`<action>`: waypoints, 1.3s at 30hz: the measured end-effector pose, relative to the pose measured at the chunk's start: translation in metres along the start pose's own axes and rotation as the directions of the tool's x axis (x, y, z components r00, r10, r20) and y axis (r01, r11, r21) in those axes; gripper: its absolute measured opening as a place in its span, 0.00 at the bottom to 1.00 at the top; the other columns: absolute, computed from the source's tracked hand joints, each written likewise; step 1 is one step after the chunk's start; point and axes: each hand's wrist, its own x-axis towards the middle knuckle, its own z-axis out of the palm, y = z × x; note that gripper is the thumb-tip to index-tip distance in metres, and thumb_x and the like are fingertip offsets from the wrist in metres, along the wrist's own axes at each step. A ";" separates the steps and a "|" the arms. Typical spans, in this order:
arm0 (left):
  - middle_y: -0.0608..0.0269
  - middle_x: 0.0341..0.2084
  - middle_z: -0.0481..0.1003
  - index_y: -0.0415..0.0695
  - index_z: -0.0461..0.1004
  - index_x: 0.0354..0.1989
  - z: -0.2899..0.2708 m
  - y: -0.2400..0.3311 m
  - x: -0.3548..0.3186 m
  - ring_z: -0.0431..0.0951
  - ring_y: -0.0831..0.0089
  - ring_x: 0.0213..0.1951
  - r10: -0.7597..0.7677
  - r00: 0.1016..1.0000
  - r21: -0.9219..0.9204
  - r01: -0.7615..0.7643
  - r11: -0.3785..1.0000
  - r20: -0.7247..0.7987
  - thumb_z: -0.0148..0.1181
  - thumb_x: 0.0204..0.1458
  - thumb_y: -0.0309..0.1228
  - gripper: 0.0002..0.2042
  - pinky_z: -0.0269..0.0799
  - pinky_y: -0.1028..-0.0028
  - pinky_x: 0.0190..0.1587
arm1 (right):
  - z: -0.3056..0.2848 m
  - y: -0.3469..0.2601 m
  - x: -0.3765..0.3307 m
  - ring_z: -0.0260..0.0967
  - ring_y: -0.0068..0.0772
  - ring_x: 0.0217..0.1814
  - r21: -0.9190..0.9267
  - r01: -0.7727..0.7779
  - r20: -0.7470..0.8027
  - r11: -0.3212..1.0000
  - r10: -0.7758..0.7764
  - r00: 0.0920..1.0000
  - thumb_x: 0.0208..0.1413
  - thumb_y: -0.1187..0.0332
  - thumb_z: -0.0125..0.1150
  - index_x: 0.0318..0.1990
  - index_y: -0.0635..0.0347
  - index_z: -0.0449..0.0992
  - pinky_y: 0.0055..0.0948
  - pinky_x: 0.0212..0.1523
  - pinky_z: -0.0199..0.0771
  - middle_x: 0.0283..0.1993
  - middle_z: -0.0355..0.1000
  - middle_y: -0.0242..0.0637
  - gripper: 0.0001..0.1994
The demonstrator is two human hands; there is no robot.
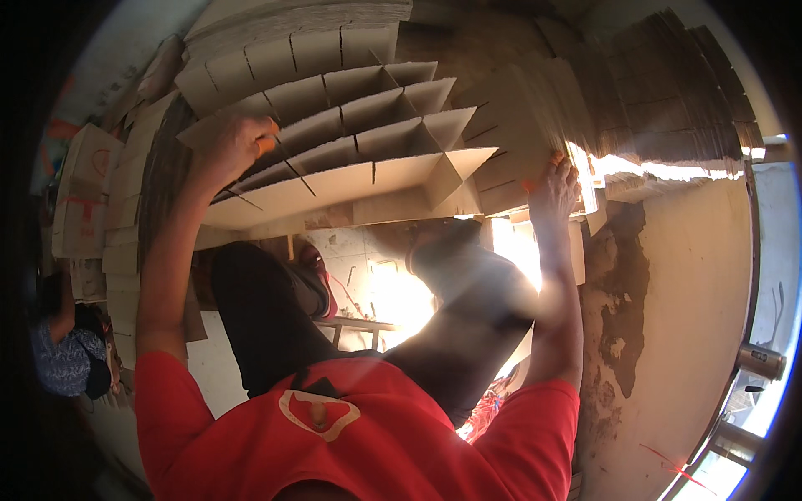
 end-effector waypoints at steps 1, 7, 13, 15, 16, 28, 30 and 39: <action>0.47 0.33 0.77 0.35 0.75 0.39 0.001 -0.004 0.003 0.77 0.53 0.37 0.014 0.998 0.067 -0.010 0.998 -0.063 0.61 0.47 0.22 0.10 0.72 0.67 0.41 | 0.005 0.006 -0.001 0.59 0.51 0.60 -0.015 0.031 -0.046 0.999 -0.031 0.998 0.43 0.60 0.69 0.58 0.68 0.60 0.45 0.54 0.64 0.57 0.63 0.50 0.37; 0.51 0.37 0.77 0.34 0.75 0.41 0.007 -0.032 0.006 0.76 0.60 0.42 0.011 0.976 -0.120 -0.038 0.992 -0.215 0.62 0.46 0.19 0.12 0.72 0.69 0.42 | -0.003 0.008 0.006 0.64 0.50 0.54 0.228 0.041 -0.053 0.973 -0.029 0.998 0.44 0.64 0.64 0.49 0.64 0.67 0.42 0.49 0.67 0.48 0.69 0.47 0.24; 0.51 0.33 0.76 0.36 0.75 0.37 0.002 0.016 -0.026 0.76 0.57 0.38 0.130 0.852 -0.043 -0.175 0.984 -0.507 0.65 0.42 0.23 0.12 0.72 0.67 0.40 | -0.015 0.017 0.005 0.68 0.48 0.45 0.231 -0.095 -0.085 0.968 0.118 0.989 0.46 0.67 0.62 0.37 0.58 0.67 0.43 0.40 0.66 0.37 0.70 0.44 0.13; 0.52 0.31 0.76 0.36 0.75 0.35 0.004 0.026 -0.036 0.76 0.57 0.36 0.157 0.851 -0.006 -0.185 0.983 -0.500 0.67 0.41 0.25 0.12 0.72 0.66 0.38 | -0.017 0.015 0.008 0.69 0.49 0.42 0.208 -0.086 -0.105 0.974 0.109 0.988 0.45 0.64 0.62 0.38 0.58 0.68 0.44 0.40 0.66 0.40 0.71 0.45 0.14; 0.53 0.30 0.76 0.36 0.75 0.35 0.009 0.026 -0.039 0.75 0.57 0.35 0.172 0.863 -0.003 -0.196 0.981 -0.475 0.67 0.41 0.26 0.12 0.72 0.65 0.38 | -0.016 0.017 0.010 0.69 0.49 0.42 0.185 -0.105 -0.067 0.977 0.119 0.991 0.45 0.62 0.62 0.38 0.58 0.68 0.44 0.40 0.66 0.40 0.71 0.45 0.15; 0.52 0.30 0.74 0.36 0.75 0.36 0.032 0.010 -0.025 0.75 0.56 0.37 0.110 0.947 0.063 -0.095 0.993 -0.302 0.64 0.43 0.21 0.10 0.71 0.63 0.38 | -0.013 0.030 0.030 0.71 0.54 0.36 0.216 -0.196 0.181 0.957 0.158 0.971 0.43 0.50 0.64 0.38 0.56 0.71 0.47 0.36 0.68 0.31 0.74 0.47 0.21; 0.53 0.31 0.75 0.36 0.75 0.37 0.032 0.012 -0.030 0.76 0.57 0.38 0.162 0.876 -0.035 -0.199 0.979 -0.454 0.65 0.43 0.23 0.12 0.71 0.65 0.40 | -0.019 0.036 0.035 0.71 0.54 0.36 0.276 -0.216 0.140 0.937 0.184 0.973 0.44 0.48 0.63 0.38 0.57 0.71 0.47 0.36 0.68 0.31 0.74 0.47 0.22; 0.54 0.31 0.75 0.37 0.76 0.38 0.028 0.049 -0.061 0.75 0.59 0.36 0.188 0.922 -0.047 -0.217 0.975 -0.339 0.70 0.38 0.30 0.17 0.71 0.67 0.40 | -0.154 -0.017 0.040 0.69 0.24 0.27 0.549 0.185 -0.458 0.815 0.108 0.882 0.55 0.61 0.61 0.47 0.58 0.74 0.27 0.26 0.69 0.37 0.76 0.36 0.15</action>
